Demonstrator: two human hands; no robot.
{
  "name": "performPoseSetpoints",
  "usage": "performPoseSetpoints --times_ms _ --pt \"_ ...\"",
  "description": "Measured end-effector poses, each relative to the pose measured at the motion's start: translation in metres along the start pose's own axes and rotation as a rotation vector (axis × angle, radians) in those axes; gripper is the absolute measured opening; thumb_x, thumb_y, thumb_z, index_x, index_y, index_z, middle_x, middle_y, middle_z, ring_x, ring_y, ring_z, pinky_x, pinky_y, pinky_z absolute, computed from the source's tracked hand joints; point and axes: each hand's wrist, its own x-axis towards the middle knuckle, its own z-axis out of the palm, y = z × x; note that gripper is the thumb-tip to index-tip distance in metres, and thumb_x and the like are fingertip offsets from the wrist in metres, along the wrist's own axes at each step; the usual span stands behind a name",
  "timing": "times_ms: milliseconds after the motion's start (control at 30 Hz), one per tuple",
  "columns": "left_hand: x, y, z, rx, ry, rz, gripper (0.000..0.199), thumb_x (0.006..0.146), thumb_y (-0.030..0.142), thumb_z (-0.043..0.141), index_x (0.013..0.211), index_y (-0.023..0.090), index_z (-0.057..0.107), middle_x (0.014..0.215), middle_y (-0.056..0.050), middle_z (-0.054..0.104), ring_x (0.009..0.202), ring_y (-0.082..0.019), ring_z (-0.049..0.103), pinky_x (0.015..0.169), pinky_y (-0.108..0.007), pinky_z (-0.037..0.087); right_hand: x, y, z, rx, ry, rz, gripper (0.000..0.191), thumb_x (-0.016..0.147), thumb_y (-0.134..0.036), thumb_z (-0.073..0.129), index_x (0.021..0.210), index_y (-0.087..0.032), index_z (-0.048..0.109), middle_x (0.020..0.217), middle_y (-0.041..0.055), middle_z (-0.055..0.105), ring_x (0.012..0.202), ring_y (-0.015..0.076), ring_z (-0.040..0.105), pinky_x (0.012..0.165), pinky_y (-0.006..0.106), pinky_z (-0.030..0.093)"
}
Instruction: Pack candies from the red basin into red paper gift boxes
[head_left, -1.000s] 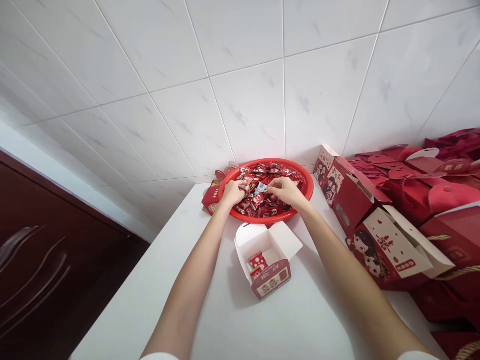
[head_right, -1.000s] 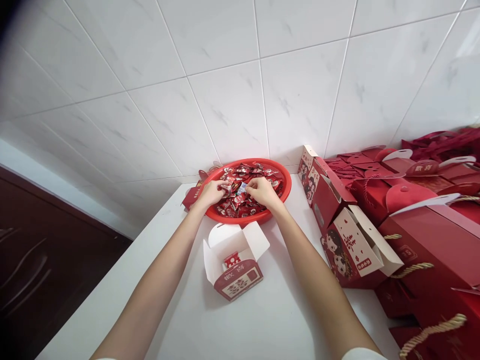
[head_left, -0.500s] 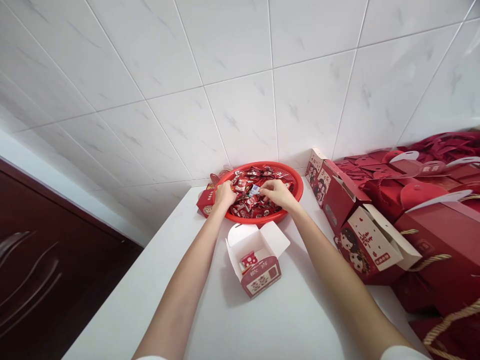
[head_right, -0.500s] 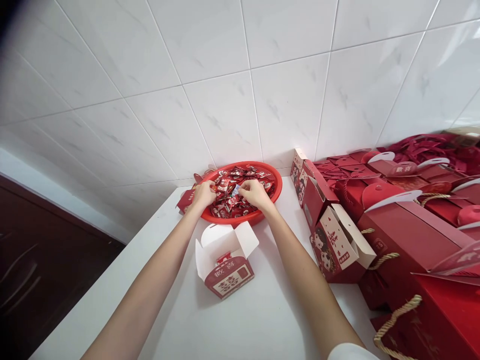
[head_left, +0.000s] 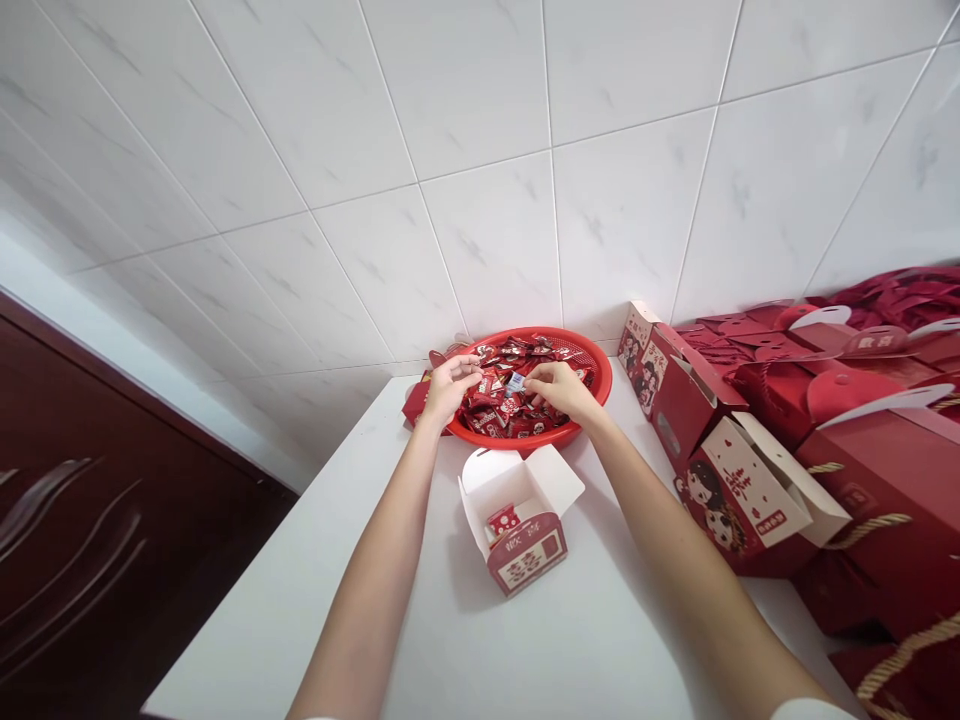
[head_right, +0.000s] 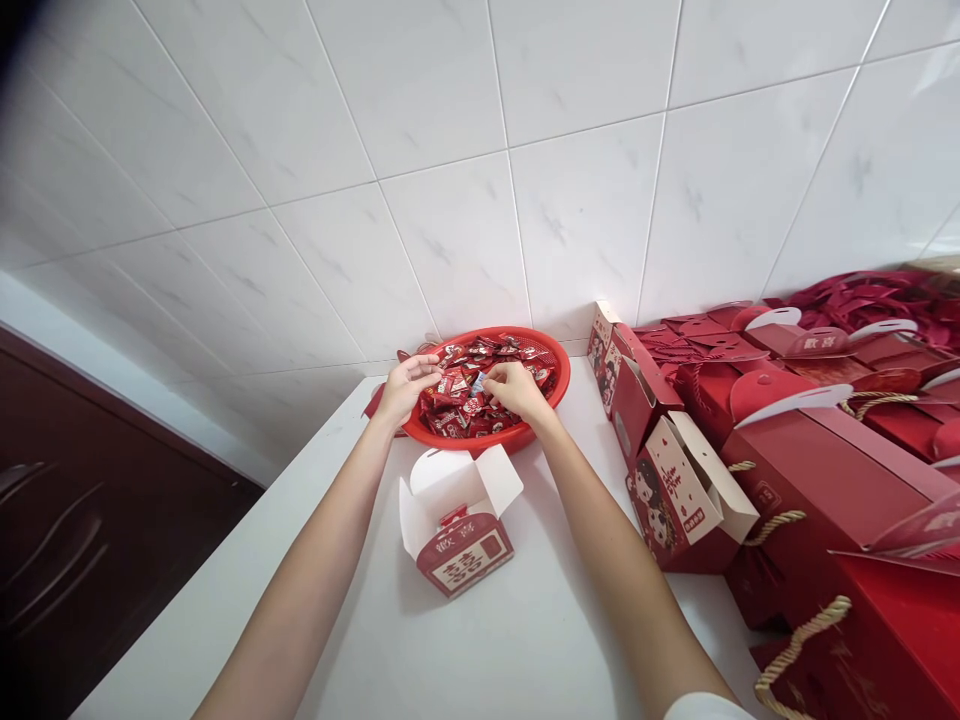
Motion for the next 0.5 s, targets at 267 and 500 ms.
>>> performPoseSetpoints --times_ms 267,500 --pt "-0.019 0.017 -0.002 -0.298 -0.089 -0.010 0.033 0.057 0.028 0.080 0.086 0.017 0.068 0.084 -0.002 0.068 0.082 -0.015 0.063 0.076 -0.028 0.051 -0.002 -0.007 0.001 -0.002 0.005 0.022 0.015 0.081 -0.008 0.059 0.069 -0.015 0.062 0.062 -0.0012 0.064 0.051 0.0085 0.059 0.047 0.016 0.041" --pt "-0.069 0.059 -0.021 0.020 -0.526 -0.067 0.033 0.072 0.038 0.078 0.095 0.016 0.069 0.096 -0.006 0.070 0.084 -0.018 0.066 0.082 -0.034 0.053 -0.006 -0.012 0.001 0.057 -0.004 0.015 0.011 0.083 -0.014 0.059 0.073 -0.016 0.062 0.068 0.0004 0.067 0.054 0.0092 0.061 0.050 0.017 0.044"
